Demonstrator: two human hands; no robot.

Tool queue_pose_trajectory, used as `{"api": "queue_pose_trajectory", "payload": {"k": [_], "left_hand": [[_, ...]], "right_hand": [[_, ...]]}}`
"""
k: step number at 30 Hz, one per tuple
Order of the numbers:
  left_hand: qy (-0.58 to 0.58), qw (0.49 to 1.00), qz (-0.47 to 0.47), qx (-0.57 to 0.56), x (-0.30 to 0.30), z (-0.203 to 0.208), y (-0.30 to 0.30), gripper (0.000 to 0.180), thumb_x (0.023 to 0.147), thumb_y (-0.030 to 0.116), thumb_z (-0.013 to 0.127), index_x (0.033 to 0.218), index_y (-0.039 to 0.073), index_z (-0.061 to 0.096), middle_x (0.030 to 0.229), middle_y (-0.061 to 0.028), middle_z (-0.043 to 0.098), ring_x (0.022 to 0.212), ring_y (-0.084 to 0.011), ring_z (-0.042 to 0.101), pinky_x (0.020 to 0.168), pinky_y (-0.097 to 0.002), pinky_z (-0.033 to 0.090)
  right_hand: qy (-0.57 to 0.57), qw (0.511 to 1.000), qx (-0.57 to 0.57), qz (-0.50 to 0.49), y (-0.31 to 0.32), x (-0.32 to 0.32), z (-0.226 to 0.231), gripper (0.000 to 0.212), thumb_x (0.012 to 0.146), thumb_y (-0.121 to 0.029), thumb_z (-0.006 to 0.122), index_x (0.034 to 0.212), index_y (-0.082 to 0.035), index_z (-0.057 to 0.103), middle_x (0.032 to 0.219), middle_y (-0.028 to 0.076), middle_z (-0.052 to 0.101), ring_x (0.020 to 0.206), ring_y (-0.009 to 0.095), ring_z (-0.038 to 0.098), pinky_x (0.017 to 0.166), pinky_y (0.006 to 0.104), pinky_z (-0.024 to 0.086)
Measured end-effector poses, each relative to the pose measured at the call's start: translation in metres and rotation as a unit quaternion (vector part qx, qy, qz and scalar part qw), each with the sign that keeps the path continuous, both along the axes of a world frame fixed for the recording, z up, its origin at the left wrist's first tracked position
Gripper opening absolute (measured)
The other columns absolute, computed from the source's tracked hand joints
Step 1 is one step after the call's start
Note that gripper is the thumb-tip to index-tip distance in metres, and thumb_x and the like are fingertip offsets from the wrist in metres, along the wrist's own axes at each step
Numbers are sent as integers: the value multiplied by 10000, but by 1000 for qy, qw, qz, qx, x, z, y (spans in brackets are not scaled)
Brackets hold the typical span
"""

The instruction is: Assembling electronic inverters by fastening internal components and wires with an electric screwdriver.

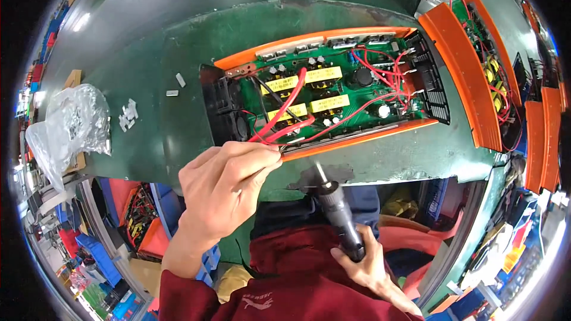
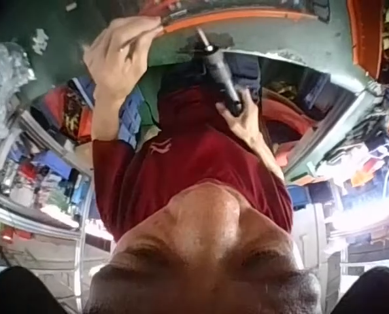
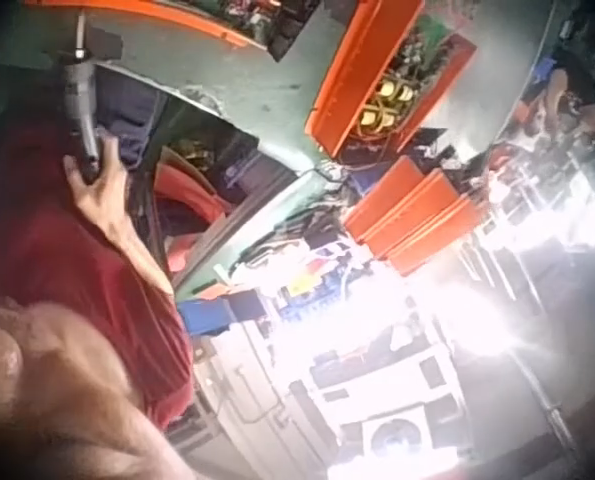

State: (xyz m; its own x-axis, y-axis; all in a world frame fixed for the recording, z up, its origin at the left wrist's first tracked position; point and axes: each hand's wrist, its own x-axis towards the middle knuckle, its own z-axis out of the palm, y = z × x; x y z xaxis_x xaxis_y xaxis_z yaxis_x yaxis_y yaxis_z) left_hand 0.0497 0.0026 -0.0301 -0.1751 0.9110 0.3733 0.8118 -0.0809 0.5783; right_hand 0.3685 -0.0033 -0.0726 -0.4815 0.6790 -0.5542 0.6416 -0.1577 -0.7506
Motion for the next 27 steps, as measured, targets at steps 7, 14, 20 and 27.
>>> {"api": "queue_pose_trajectory", "payload": {"k": [7, 14, 20, 27], "left_hand": [[28, 999, -4, 24, -5, -4, 0, 387, 742, -11, 831, 1068, 119, 667, 917, -10, 740, 711, -162, 697, 579, -269, 502], [16, 1000, 3, -22, -1, 4, 2, 208, 819, 9, 797, 977, 61, 672, 876, -94, 751, 745, -245, 723, 651, -330, 572], [20, 1000, 4, -9, -2, 1, 5, 174, 830, 4, 784, 960, 50, 678, 873, -97, 751, 743, -249, 722, 661, -328, 563], [23, 1000, 11, -7, 0, 2, 5, 180, 825, 10, 790, 964, 53, 684, 875, -96, 753, 751, -247, 728, 665, -328, 564]], "right_hand": [[37, 996, 74, 33, 6, -21, 2, 605, 816, -187, 854, 1284, 13, 525, 902, 205, 694, 751, 288, 710, 678, 377, 571], [12, 997, 69, 39, 9, -22, 4, 594, 854, -223, 815, 1319, -2, 518, 935, 207, 696, 787, 302, 709, 712, 386, 566], [165, 929, -326, -62, 18, -10, 1, 909, 1008, -739, 211, 1356, 41, 523, 849, 77, 668, 620, 90, 504, 562, 249, 361], [211, 916, -333, -69, 13, -17, -1, 777, 1056, -660, 214, 1240, 3, 576, 831, 30, 631, 603, 78, 490, 546, 239, 386]]}}
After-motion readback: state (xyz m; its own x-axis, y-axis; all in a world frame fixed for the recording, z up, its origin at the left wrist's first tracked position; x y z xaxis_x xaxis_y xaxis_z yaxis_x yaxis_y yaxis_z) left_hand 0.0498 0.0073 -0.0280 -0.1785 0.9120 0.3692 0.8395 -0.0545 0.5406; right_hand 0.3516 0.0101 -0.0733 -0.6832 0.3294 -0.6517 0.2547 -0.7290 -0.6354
